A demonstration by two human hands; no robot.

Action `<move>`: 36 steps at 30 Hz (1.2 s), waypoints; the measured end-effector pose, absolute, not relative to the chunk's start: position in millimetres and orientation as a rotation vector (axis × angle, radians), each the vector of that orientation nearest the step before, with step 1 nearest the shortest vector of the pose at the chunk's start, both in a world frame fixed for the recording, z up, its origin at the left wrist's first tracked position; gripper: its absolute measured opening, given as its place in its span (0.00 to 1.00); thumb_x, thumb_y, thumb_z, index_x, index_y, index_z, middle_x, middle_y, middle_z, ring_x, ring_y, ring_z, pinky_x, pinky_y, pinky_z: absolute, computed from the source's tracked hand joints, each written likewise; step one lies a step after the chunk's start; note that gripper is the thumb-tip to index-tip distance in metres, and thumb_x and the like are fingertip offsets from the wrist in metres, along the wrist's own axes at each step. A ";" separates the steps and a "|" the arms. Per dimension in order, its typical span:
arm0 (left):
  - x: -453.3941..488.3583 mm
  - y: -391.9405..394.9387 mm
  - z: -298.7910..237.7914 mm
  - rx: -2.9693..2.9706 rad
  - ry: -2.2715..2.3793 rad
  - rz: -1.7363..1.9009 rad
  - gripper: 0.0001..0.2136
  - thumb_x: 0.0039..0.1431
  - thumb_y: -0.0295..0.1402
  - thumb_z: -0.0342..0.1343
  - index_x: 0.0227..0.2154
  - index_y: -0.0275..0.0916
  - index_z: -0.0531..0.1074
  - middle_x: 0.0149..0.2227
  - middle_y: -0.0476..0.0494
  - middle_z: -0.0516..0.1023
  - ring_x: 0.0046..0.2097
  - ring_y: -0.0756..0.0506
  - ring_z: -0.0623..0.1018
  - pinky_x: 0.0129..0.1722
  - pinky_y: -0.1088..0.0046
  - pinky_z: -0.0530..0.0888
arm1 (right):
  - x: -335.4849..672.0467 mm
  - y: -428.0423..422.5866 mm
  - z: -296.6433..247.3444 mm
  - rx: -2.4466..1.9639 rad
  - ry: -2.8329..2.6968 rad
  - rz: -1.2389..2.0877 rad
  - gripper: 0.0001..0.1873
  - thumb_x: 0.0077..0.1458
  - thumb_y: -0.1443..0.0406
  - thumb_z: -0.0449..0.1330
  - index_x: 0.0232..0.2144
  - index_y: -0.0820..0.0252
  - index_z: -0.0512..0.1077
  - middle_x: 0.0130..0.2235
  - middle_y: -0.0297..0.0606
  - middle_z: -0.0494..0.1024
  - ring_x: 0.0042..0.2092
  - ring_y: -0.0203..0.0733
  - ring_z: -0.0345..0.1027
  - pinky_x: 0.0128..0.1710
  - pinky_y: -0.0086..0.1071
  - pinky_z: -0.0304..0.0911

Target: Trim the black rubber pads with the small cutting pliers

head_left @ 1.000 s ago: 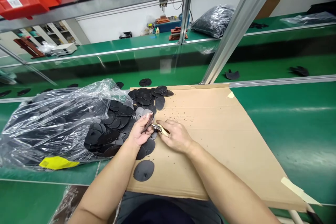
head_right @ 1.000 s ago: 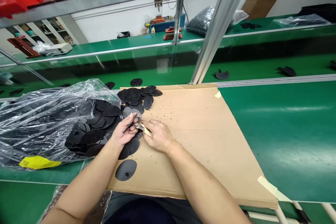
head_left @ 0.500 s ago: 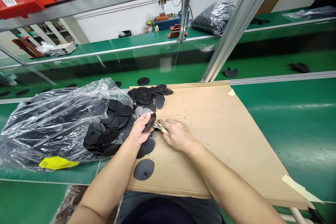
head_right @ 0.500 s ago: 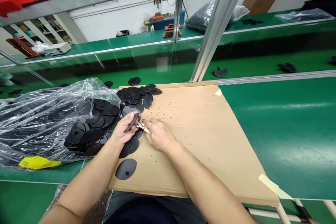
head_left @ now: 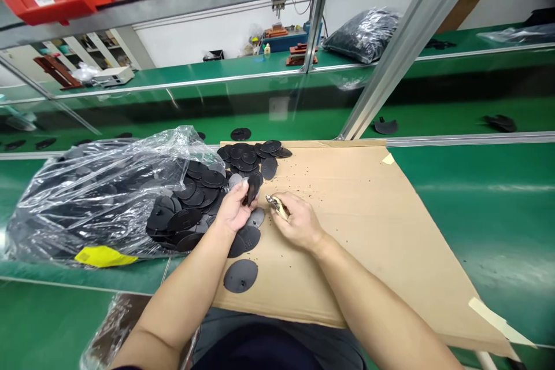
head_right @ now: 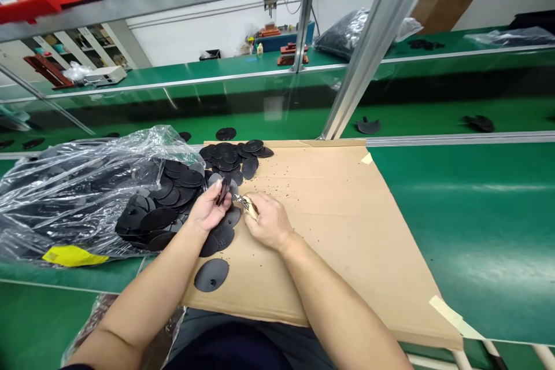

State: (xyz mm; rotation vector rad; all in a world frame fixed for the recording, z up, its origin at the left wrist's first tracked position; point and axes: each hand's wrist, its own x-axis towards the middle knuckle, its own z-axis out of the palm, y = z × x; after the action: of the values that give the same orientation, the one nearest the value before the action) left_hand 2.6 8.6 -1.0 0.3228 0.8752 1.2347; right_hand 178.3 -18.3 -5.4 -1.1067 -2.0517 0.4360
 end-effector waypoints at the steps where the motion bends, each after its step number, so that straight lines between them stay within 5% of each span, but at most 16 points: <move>1: 1.2 9.9 -1.7 0.328 0.863 1.285 0.09 0.49 0.29 0.65 0.31 0.36 0.70 0.29 0.49 0.75 0.28 0.52 0.74 0.26 0.78 0.71 | 178.5 -19.1 -4.6 -1.056 -2.082 0.461 0.09 0.54 0.66 0.55 0.39 0.58 0.70 0.33 0.39 0.74 0.35 0.42 0.66 0.38 0.34 0.63; 4: -2.4 13.4 -3.9 0.364 0.794 1.427 0.10 0.48 0.27 0.65 0.34 0.38 0.71 0.33 0.49 0.77 0.35 0.52 0.76 0.36 0.76 0.73 | 171.8 -24.5 -4.2 -0.859 -2.257 0.526 0.09 0.56 0.62 0.56 0.40 0.59 0.70 0.35 0.40 0.73 0.37 0.43 0.65 0.41 0.36 0.62; 10: -4.5 16.2 -2.9 0.420 0.880 1.520 0.17 0.44 0.28 0.67 0.39 0.40 0.74 0.31 0.51 0.75 0.27 0.55 0.71 0.22 0.81 0.62 | 143.6 -37.7 -11.1 -0.732 -2.542 0.476 0.15 0.56 0.62 0.58 0.46 0.59 0.68 0.45 0.44 0.73 0.43 0.47 0.63 0.45 0.40 0.59; 14: -3.1 16.1 -4.1 0.419 0.872 1.577 0.19 0.42 0.27 0.68 0.40 0.39 0.74 0.34 0.50 0.76 0.29 0.56 0.71 0.28 0.80 0.66 | 141.3 -36.1 -11.9 -0.804 -2.600 0.520 0.16 0.53 0.63 0.60 0.45 0.59 0.69 0.42 0.43 0.74 0.43 0.47 0.63 0.44 0.40 0.60; 22: 0.9 11.0 -5.5 0.500 0.920 1.487 0.13 0.43 0.27 0.67 0.32 0.35 0.72 0.25 0.51 0.71 0.26 0.54 0.71 0.27 0.78 0.67 | 171.2 -15.1 -15.0 -1.039 -1.908 0.898 0.08 0.55 0.63 0.57 0.37 0.59 0.70 0.34 0.37 0.74 0.35 0.40 0.67 0.38 0.34 0.64; 27: 9.3 3.9 -6.1 0.532 0.868 1.336 0.16 0.42 0.26 0.67 0.36 0.35 0.71 0.32 0.44 0.77 0.32 0.47 0.78 0.35 0.69 0.73 | 177.4 -4.3 -21.3 -1.088 -1.369 0.981 0.11 0.53 0.57 0.59 0.32 0.58 0.66 0.26 0.30 0.65 0.26 0.34 0.58 0.28 0.29 0.60; 36: 19.5 -11.2 -0.2 0.646 0.793 1.172 0.18 0.44 0.33 0.68 0.39 0.35 0.74 0.41 0.38 0.79 0.39 0.43 0.79 0.39 0.63 0.76 | 173.1 -3.0 -29.2 -1.108 -1.225 0.963 0.12 0.53 0.56 0.60 0.32 0.59 0.65 0.25 0.28 0.63 0.26 0.32 0.56 0.28 0.28 0.59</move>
State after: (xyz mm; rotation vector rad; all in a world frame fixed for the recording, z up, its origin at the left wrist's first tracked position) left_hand 19.5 -11.2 -0.2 0.6462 0.7930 1.1721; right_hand 173.1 -3.0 -29.2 -1.1080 -1.2246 0.9630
